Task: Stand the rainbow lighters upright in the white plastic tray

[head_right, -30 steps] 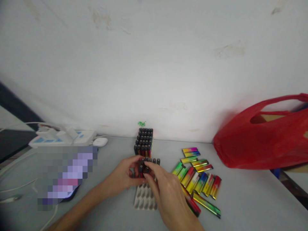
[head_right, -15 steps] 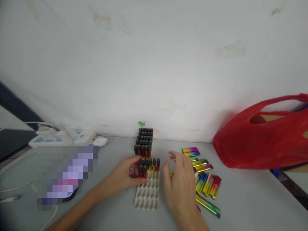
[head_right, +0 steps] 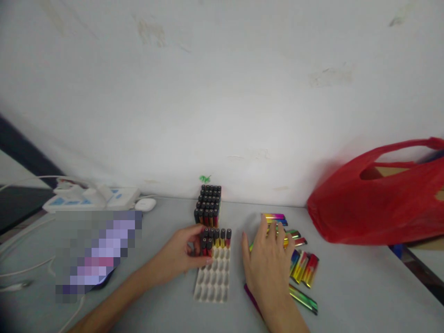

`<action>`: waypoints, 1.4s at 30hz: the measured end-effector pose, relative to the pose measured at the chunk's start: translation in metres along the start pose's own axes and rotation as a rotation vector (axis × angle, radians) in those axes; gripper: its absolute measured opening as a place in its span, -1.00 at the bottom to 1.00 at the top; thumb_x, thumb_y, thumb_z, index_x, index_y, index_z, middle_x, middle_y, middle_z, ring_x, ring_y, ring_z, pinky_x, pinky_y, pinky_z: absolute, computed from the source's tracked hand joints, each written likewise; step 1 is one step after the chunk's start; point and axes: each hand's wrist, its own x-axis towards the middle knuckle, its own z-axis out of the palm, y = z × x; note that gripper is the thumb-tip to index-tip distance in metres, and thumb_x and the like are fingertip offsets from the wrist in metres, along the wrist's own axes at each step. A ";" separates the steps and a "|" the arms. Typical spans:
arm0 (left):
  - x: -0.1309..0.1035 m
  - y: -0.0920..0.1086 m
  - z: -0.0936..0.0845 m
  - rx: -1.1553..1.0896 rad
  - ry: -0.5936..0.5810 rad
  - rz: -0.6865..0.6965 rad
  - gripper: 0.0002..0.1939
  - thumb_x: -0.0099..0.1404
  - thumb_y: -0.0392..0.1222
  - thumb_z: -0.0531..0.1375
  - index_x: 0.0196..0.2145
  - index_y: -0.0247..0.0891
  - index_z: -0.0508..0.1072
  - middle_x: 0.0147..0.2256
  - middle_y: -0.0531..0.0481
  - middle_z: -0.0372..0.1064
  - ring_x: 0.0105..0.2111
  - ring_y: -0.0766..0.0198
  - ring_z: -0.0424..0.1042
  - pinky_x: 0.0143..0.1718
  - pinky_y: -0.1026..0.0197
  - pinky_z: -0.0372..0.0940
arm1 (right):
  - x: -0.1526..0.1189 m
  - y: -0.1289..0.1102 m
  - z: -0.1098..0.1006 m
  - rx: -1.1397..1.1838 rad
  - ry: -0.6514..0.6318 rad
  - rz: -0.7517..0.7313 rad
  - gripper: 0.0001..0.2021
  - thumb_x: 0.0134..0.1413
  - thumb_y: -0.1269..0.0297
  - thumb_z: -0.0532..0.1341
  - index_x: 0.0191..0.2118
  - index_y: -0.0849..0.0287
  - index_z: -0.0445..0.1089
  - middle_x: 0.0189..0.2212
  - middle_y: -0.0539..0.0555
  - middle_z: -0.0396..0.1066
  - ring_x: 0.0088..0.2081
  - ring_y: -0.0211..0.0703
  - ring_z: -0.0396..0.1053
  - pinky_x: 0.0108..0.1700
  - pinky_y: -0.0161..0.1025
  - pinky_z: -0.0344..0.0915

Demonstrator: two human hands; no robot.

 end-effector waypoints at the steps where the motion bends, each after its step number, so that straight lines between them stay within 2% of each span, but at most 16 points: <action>1: 0.000 0.000 0.000 -0.005 -0.001 0.000 -0.54 0.08 -0.10 0.57 -0.12 -0.28 0.58 -0.39 0.11 0.45 -0.37 0.21 0.40 -0.38 0.25 0.22 | -0.001 -0.003 -0.001 0.012 -0.006 -0.009 -0.38 0.55 0.03 0.05 0.42 0.45 0.35 0.20 0.60 0.54 0.31 0.64 0.37 0.35 0.47 0.14; 7: 0.001 -0.005 0.000 -0.006 -0.014 0.003 -0.52 0.09 -0.09 0.58 -0.10 -0.30 0.58 -0.37 0.08 0.46 -0.37 0.21 0.40 -0.39 0.26 0.22 | -0.006 -0.008 0.000 0.017 -0.025 -0.027 -0.32 0.57 0.00 0.04 0.48 0.48 0.29 0.39 0.65 0.37 0.43 0.61 0.26 0.41 0.48 0.08; 11: 0.001 -0.005 -0.001 -0.004 -0.011 -0.004 -0.52 0.09 -0.09 0.58 -0.10 -0.31 0.59 -0.36 0.07 0.45 -0.36 0.20 0.41 -0.39 0.26 0.24 | -0.004 -0.003 0.004 0.013 -0.056 -0.022 -0.32 0.59 0.00 0.04 0.50 0.48 0.26 0.41 0.64 0.34 0.44 0.58 0.25 0.41 0.49 0.06; 15: 0.001 -0.003 -0.001 0.014 -0.004 0.015 -0.55 0.09 -0.11 0.58 -0.12 -0.29 0.59 -0.38 0.10 0.43 -0.38 0.22 0.39 -0.39 0.26 0.23 | -0.003 -0.006 -0.003 0.056 -0.062 -0.043 -0.38 0.60 0.03 0.04 0.47 0.44 0.30 0.36 0.56 0.43 0.41 0.57 0.28 0.42 0.48 0.03; 18: 0.001 -0.002 0.000 0.016 0.004 0.007 -0.53 0.07 -0.12 0.58 -0.10 -0.30 0.59 -0.38 0.10 0.44 -0.38 0.22 0.39 -0.39 0.26 0.23 | -0.002 -0.011 -0.012 0.124 -0.087 -0.098 -0.50 0.62 0.13 0.02 0.43 0.30 0.35 0.26 0.44 0.55 0.36 0.47 0.34 0.39 0.43 0.06; 21: 0.001 -0.003 0.000 0.014 0.004 0.015 -0.55 0.08 -0.12 0.57 -0.12 -0.29 0.59 -0.35 0.09 0.46 -0.36 0.22 0.40 -0.38 0.27 0.24 | 0.001 -0.011 -0.014 0.173 -0.103 -0.138 -0.58 0.63 0.23 -0.01 0.37 0.18 0.40 0.24 0.37 0.57 0.34 0.36 0.38 0.37 0.35 0.09; 25: 0.002 -0.005 0.000 0.019 -0.005 0.025 -0.53 0.09 -0.10 0.58 -0.09 -0.28 0.59 -0.35 0.08 0.46 -0.36 0.22 0.41 -0.39 0.27 0.24 | 0.005 -0.003 -0.005 0.127 -0.084 -0.068 -0.57 0.61 0.20 0.07 0.39 0.25 0.38 0.38 0.44 0.43 0.38 0.38 0.32 0.37 0.33 0.10; 29: 0.002 -0.006 -0.001 0.022 -0.015 0.031 -0.55 0.11 -0.10 0.57 -0.10 -0.28 0.58 -0.36 0.10 0.46 -0.38 0.23 0.40 -0.39 0.27 0.24 | 0.009 0.003 0.003 0.067 -0.134 0.004 -0.53 0.57 0.13 0.18 0.39 0.28 0.42 0.37 0.49 0.41 0.35 0.47 0.33 0.34 0.37 0.15; 34: 0.002 -0.003 0.000 0.018 -0.001 0.024 -0.55 0.09 -0.11 0.57 -0.12 -0.28 0.58 -0.37 0.10 0.45 -0.37 0.22 0.41 -0.38 0.27 0.24 | 0.013 0.004 0.001 0.129 -0.158 -0.047 -0.65 0.57 0.12 0.21 0.29 0.02 0.55 0.32 0.36 0.47 0.30 0.42 0.39 0.30 0.37 0.19; 37: 0.001 -0.002 0.001 0.024 0.007 0.025 -0.55 0.08 -0.13 0.57 -0.11 -0.28 0.59 -0.36 0.09 0.47 -0.37 0.21 0.41 -0.39 0.27 0.23 | 0.014 0.004 0.002 0.205 -0.125 -0.083 -0.69 0.54 0.11 0.24 0.23 -0.02 0.58 0.30 0.30 0.49 0.29 0.41 0.39 0.29 0.39 0.18; 42: 0.001 -0.002 0.000 0.008 -0.003 0.018 -0.52 0.08 -0.13 0.57 -0.06 -0.28 0.61 -0.34 0.06 0.49 -0.35 0.19 0.43 -0.38 0.26 0.24 | 0.013 0.005 0.007 0.347 -0.111 -0.088 -0.83 0.52 0.18 0.25 0.02 -0.04 0.61 0.22 0.21 0.57 0.22 0.35 0.43 0.26 0.38 0.16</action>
